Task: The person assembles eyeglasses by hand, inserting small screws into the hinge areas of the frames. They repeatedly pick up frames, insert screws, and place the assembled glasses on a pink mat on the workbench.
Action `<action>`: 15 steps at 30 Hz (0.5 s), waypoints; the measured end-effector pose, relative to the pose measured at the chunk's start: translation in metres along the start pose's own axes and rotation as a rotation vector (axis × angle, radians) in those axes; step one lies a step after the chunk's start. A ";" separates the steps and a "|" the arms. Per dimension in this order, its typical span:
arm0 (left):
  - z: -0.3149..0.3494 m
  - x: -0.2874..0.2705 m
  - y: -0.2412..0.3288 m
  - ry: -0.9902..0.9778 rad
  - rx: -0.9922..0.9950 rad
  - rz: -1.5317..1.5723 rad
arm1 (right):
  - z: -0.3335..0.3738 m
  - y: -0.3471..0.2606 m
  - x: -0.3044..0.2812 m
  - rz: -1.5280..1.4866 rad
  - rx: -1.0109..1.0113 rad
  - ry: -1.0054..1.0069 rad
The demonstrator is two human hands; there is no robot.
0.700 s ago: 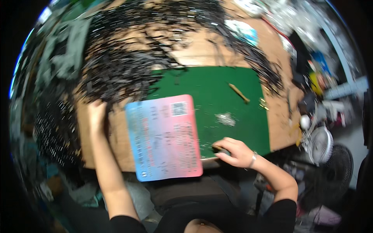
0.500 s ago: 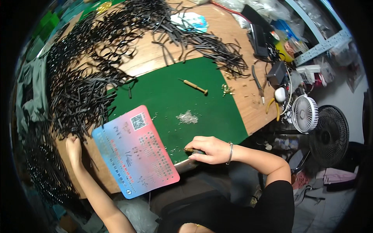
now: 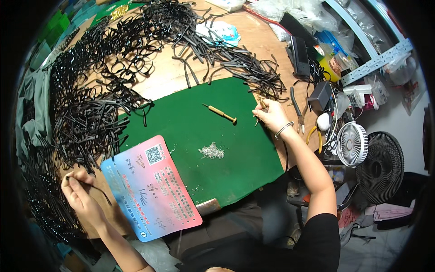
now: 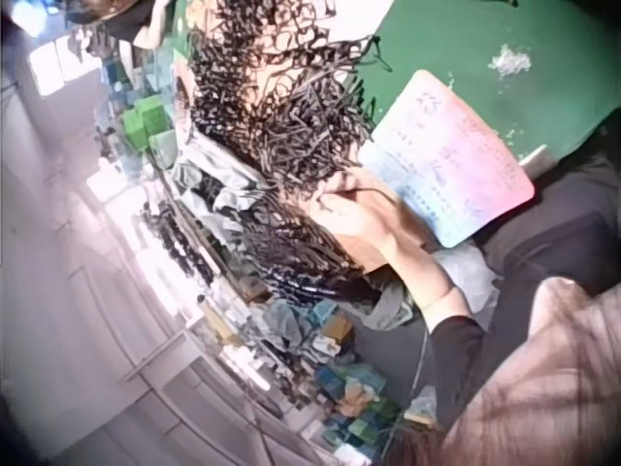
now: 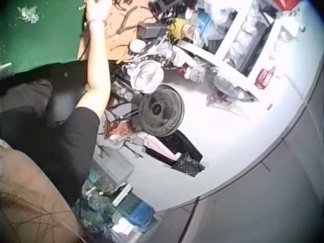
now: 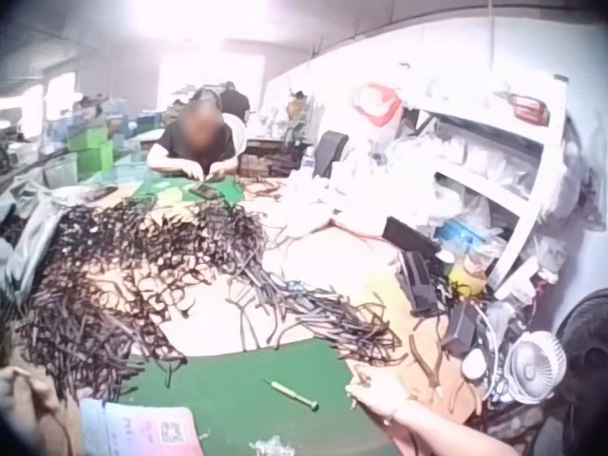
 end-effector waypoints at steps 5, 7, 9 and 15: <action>0.070 0.047 0.014 -0.332 -0.424 0.088 | 0.038 -0.068 -0.038 0.000 -0.002 0.036; 0.105 0.063 0.014 -0.501 -0.681 0.151 | 0.073 -0.107 -0.039 -0.155 0.007 -0.203; 0.145 0.086 0.018 -0.647 -0.919 0.297 | 0.116 -0.136 -0.022 -0.389 -0.068 -0.443; 0.188 0.115 0.029 -0.734 -1.135 0.505 | 0.166 -0.156 0.046 -0.606 -0.118 -0.604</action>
Point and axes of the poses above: each hand's wrist, its own z-axis away from the middle knuckle, its own x-axis out of the palm, y = z × x, the point moved 4 cm from there along -z, towards the middle knuckle, and after that the axes turned 11 degrees about z, right-handed, at the moved point
